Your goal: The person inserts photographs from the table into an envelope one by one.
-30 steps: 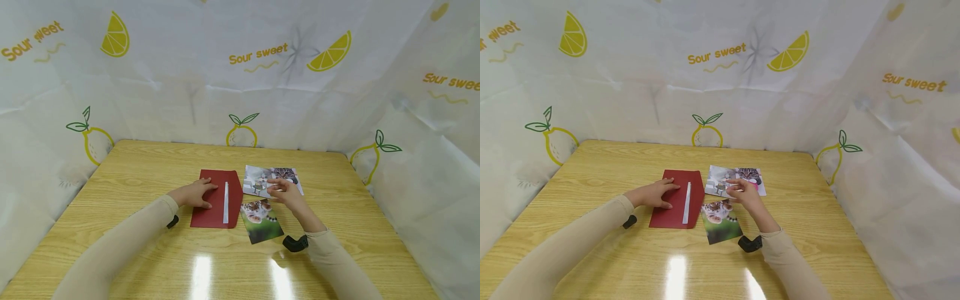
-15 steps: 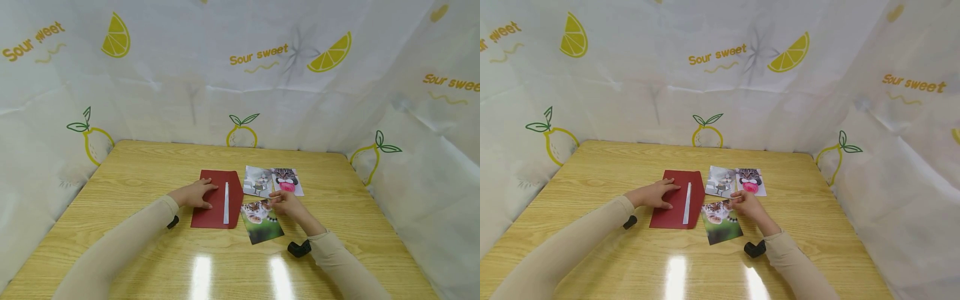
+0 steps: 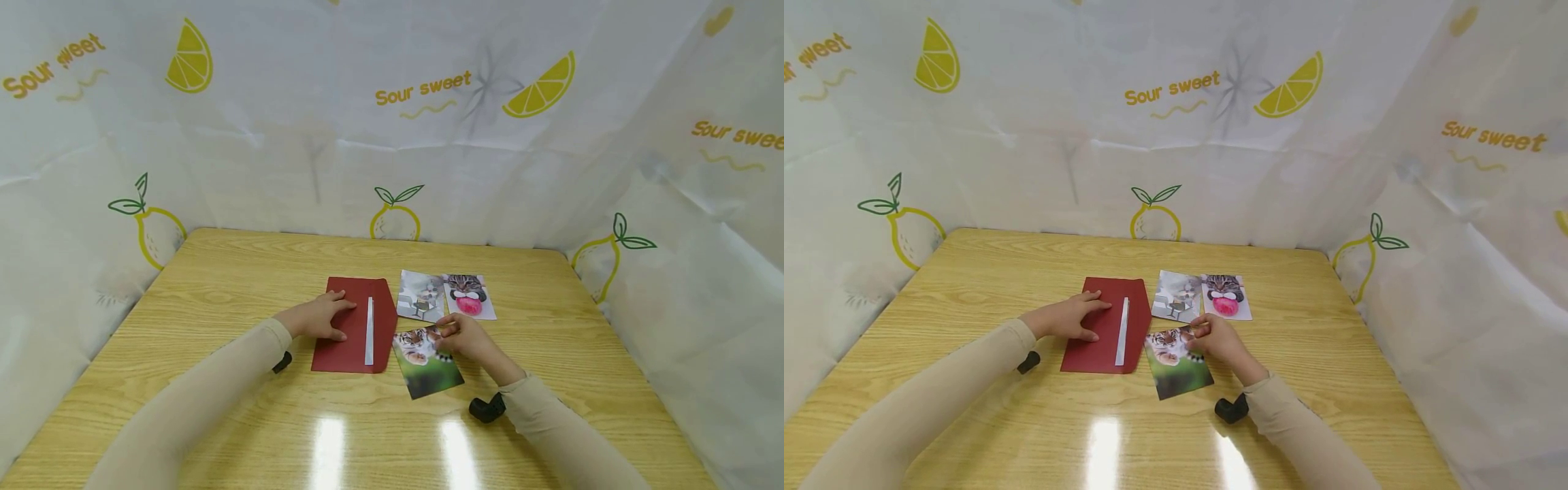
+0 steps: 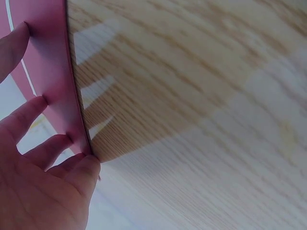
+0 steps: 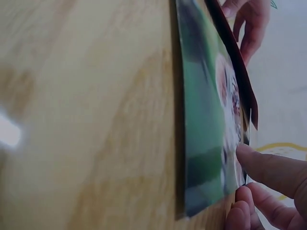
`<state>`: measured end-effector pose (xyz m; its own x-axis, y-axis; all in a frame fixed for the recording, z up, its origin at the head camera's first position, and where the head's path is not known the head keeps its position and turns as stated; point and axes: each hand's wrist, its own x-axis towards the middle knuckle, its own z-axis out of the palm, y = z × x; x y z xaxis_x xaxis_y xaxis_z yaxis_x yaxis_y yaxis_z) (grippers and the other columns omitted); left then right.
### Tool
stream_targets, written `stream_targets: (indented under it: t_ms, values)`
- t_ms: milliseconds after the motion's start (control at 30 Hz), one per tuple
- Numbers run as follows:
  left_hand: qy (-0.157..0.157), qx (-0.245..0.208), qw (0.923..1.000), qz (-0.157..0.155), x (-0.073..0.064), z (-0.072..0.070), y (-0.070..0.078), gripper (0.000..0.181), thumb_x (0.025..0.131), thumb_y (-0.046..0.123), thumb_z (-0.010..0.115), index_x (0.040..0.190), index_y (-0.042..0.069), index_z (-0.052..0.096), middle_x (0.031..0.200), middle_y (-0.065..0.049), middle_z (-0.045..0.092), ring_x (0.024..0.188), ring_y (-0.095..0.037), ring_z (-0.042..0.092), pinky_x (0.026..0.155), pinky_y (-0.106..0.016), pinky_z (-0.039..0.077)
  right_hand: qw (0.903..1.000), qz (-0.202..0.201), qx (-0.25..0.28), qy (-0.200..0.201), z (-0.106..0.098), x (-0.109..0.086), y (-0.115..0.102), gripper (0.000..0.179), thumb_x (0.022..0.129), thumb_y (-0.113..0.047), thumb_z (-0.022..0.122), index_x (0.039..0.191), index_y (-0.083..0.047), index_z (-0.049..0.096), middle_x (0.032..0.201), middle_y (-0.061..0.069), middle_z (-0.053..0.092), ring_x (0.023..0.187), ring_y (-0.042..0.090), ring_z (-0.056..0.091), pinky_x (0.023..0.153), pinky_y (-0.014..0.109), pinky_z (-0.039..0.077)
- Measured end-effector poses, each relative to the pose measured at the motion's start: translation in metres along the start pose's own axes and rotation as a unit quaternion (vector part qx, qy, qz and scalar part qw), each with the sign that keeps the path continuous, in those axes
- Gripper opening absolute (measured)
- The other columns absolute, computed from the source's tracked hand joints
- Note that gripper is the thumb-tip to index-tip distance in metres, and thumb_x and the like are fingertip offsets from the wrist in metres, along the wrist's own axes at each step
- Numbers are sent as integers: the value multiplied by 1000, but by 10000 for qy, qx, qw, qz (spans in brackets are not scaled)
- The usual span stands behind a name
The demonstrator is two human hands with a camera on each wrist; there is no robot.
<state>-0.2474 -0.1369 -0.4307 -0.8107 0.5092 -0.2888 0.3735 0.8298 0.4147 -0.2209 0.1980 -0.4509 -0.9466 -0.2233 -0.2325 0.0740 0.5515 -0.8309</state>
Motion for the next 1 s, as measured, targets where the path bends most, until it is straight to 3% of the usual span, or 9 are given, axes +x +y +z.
stream_targets:
  t_ms: [233, 567, 867, 1000]
  values:
    - [0, 34, 10000, 10, 0, -1, -1, 70, 88, 32, 71, 148, 13, 41, 160, -19, 19, 147, -40, 14, 114, -54, 29, 9996, 53, -197, 204, 6, 0, 0, 39, 79, 2, 75, 114, 6, 58, 85, 11, 60, 69, 15, 54, 59, 25, 46]
    - [-10, 37, 10000, -2, 0, 1, -3, 70, 89, 32, 71, 149, 14, 40, 160, -19, 18, 147, -40, 14, 114, -54, 28, 9995, 146, -174, 198, 9, -1, -2, 30, 80, 6, 72, 106, 4, 57, 81, 8, 57, 67, 15, 51, 56, 25, 43]
    - [0, -14, 10000, 20, 1, 1, -3, 70, 88, 32, 71, 148, 14, 40, 160, -19, 18, 147, -40, 14, 114, -53, 29, 9997, -67, -131, 191, 1, -4, -3, 26, 80, 9, 69, 102, 4, 57, 78, 6, 55, 62, 13, 48, 50, 23, 39]
    - [5, -3, 10000, 60, 2, 1, -4, 70, 88, 33, 71, 148, 14, 41, 160, -19, 18, 147, -40, 15, 114, -53, 28, 9990, -429, 84, -17, -5, -6, -5, 28, 79, 9, 67, 104, 9, 54, 84, 12, 59, 68, 13, 54, 56, 23, 46]
